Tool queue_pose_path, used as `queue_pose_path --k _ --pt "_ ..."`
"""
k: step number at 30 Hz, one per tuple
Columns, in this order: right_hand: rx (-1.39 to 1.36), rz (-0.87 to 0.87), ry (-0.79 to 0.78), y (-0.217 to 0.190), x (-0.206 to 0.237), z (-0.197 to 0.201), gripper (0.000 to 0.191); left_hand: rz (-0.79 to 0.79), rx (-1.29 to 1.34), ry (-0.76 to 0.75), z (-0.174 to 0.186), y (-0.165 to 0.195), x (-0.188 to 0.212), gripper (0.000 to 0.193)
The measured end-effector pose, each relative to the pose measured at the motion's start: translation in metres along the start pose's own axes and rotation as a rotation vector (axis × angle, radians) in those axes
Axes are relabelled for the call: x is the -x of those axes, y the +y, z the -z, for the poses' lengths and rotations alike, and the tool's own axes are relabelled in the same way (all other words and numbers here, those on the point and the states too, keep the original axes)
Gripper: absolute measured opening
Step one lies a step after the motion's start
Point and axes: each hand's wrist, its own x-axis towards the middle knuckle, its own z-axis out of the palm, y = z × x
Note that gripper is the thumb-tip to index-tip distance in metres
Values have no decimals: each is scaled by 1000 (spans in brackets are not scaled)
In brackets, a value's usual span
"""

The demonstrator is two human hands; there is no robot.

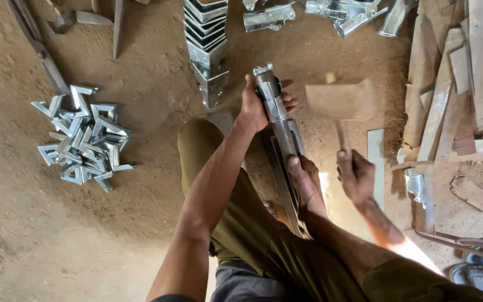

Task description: The person sits on the floor and repeatedly picks up L-shaped metal brackets, places them on a cylindrical metal rod, and strikes them with a wooden mallet to bend them. The person then places the shaped brackets into a growing pile on the floor.

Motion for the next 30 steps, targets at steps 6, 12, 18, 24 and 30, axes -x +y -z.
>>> queue_pose_path --k 6,12,18,24,30 --pt "-204 341 -69 -112 15 71 46 -68 132 -61 2 -7 0 109" --pt "-33 633 -155 -99 -2 30 56 -7 92 103 16 -15 -19 104" --pt "93 138 -66 2 -33 -27 44 -36 114 318 3 -6 -31 89" --pt "-484 284 -184 0 -21 -23 53 6 207 185 7 -19 -25 93" --pt "523 22 -96 36 -25 -29 45 -238 88 300 -20 55 -41 102"
